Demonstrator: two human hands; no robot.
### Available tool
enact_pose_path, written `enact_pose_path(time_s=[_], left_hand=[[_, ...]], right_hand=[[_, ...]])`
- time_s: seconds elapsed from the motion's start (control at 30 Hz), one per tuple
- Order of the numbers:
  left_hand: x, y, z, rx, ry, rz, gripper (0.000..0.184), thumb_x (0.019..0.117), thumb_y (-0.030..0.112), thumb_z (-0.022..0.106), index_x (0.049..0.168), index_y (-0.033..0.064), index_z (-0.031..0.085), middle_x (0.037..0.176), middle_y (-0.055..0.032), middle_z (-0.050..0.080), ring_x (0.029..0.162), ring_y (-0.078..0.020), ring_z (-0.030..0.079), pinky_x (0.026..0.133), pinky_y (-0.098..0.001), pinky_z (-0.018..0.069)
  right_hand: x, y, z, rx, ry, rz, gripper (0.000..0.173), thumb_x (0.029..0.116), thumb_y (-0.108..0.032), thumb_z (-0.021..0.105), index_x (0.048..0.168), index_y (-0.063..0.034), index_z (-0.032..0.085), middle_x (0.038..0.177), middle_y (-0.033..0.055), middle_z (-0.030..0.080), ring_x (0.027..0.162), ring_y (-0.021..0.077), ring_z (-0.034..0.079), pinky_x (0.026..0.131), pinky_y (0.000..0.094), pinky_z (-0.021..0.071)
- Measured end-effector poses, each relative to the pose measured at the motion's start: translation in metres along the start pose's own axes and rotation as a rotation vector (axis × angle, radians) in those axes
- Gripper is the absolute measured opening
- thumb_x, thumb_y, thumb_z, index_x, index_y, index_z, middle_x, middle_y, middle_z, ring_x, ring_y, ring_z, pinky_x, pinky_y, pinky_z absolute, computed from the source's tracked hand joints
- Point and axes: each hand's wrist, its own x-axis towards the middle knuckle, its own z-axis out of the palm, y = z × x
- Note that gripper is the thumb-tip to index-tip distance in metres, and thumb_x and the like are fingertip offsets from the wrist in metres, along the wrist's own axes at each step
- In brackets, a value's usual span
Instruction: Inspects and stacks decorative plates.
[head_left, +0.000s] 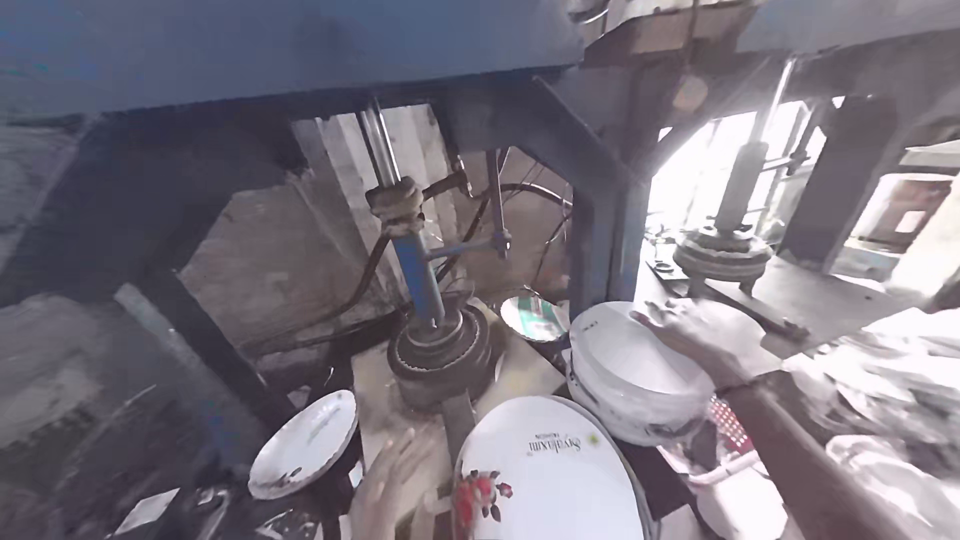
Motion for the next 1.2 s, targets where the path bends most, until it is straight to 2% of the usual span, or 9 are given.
enact_pose_path(time_s=[0.3,0.47,0.53,0.6,0.73,0.9,1.03,1.1,1.2], left_hand=[[0.002,0.026,0.018,-0.346,0.092,-0.084,0.069,0.0925,0.036,0.067,0.141,-0.0108,0.050,0.153,-0.0301,0.040,0.144,-0.0315,0.039,0.116,-0.0438,0.0370],[-0.001,0.032,0.019,-0.728,0.059,-0.091,0.081,0.0935,0.026,0.070,0.153,-0.0099,0.028,0.155,-0.0149,0.042,0.132,-0.0062,0.051,0.108,-0.0248,0.0482],[-0.005,0.023,0.012,-0.709,0.238,-0.118,0.070,0.0880,0.001,0.066,0.150,-0.0100,0.035,0.151,-0.0122,0.049,0.125,-0.0047,0.058,0.102,-0.0233,0.0526],[-0.017,0.008,-0.018,-0.559,0.416,-0.164,0.072,0.0858,0.000,0.064,0.150,-0.0101,0.032,0.151,-0.0128,0.047,0.125,-0.0023,0.056,0.100,-0.0205,0.0518],[-0.066,-0.025,-0.095,-0.362,0.507,-0.193,0.061,0.0894,-0.002,0.055,0.145,-0.0164,0.034,0.153,-0.0146,0.043,0.137,-0.0048,0.045,0.112,-0.0216,0.0413],[-0.109,-0.028,-0.106,-0.635,0.254,-0.322,0.041,0.1084,0.021,0.033,0.124,0.0092,0.070,0.126,0.0043,0.071,0.118,-0.0056,0.064,0.102,-0.0275,0.0520],[-0.093,0.000,-0.042,-0.798,0.132,-0.451,0.022,0.1013,0.013,0.051,0.098,0.0085,0.073,0.085,0.0103,0.072,0.076,0.0027,0.066,0.071,-0.0192,0.0569],[-0.085,0.006,-0.032,-0.728,0.286,-0.567,0.016,0.0967,-0.001,0.052,0.091,0.0033,0.066,0.067,0.0105,0.066,0.060,0.0016,0.063,0.059,-0.0191,0.0547],[-0.085,-0.019,-0.054,-0.774,0.486,-0.578,0.028,0.0963,-0.006,0.045,0.120,0.0029,0.055,0.089,0.0104,0.070,0.061,0.0021,0.064,0.055,-0.0165,0.0556]], right_hand=[[-0.034,-0.008,-0.015,0.426,0.687,-0.198,0.045,0.1068,-0.018,0.047,0.135,0.0163,0.054,0.137,0.0388,0.054,0.132,0.0497,0.052,0.114,0.0589,0.0352],[-0.166,-0.111,0.010,0.975,0.263,-0.571,0.035,0.1049,-0.009,0.044,0.128,0.0120,0.059,0.115,0.0048,0.069,0.101,-0.0086,0.061,0.091,0.0124,0.0507],[-0.176,-0.129,0.032,0.860,0.100,-0.615,0.044,0.1079,-0.033,0.041,0.133,-0.0043,0.063,0.117,-0.0021,0.071,0.100,-0.0026,0.065,0.085,0.0197,0.0559],[-0.163,-0.129,0.052,0.445,0.083,-0.565,0.064,0.1042,-0.050,0.041,0.150,-0.0062,0.051,0.148,0.0119,0.056,0.138,0.0250,0.053,0.113,0.0473,0.0426],[-0.139,-0.125,0.098,0.269,0.252,-0.465,0.050,0.0970,-0.029,0.066,0.133,0.0059,0.061,0.140,0.0313,0.056,0.133,0.0505,0.051,0.110,0.0691,0.0342],[-0.177,-0.133,0.034,0.886,0.443,-0.517,0.019,0.1015,-0.008,0.050,0.114,0.0052,0.055,0.089,-0.0079,0.066,0.078,-0.0116,0.062,0.072,0.0090,0.0540],[-0.218,-0.172,0.057,0.676,0.257,-0.815,0.024,0.0994,-0.021,0.058,0.098,-0.0004,0.071,0.085,0.0010,0.071,0.075,-0.0023,0.064,0.070,0.0154,0.0537],[-0.206,-0.161,0.069,0.353,0.309,-0.736,0.040,0.0992,-0.038,0.056,0.114,-0.0057,0.075,0.110,0.0104,0.074,0.098,0.0219,0.072,0.084,0.0419,0.0581],[-0.168,-0.127,0.081,0.063,0.132,-0.432,0.066,0.0985,-0.052,0.057,0.142,-0.0023,0.058,0.148,0.0240,0.052,0.139,0.0497,0.044,0.109,0.0740,0.0298]])
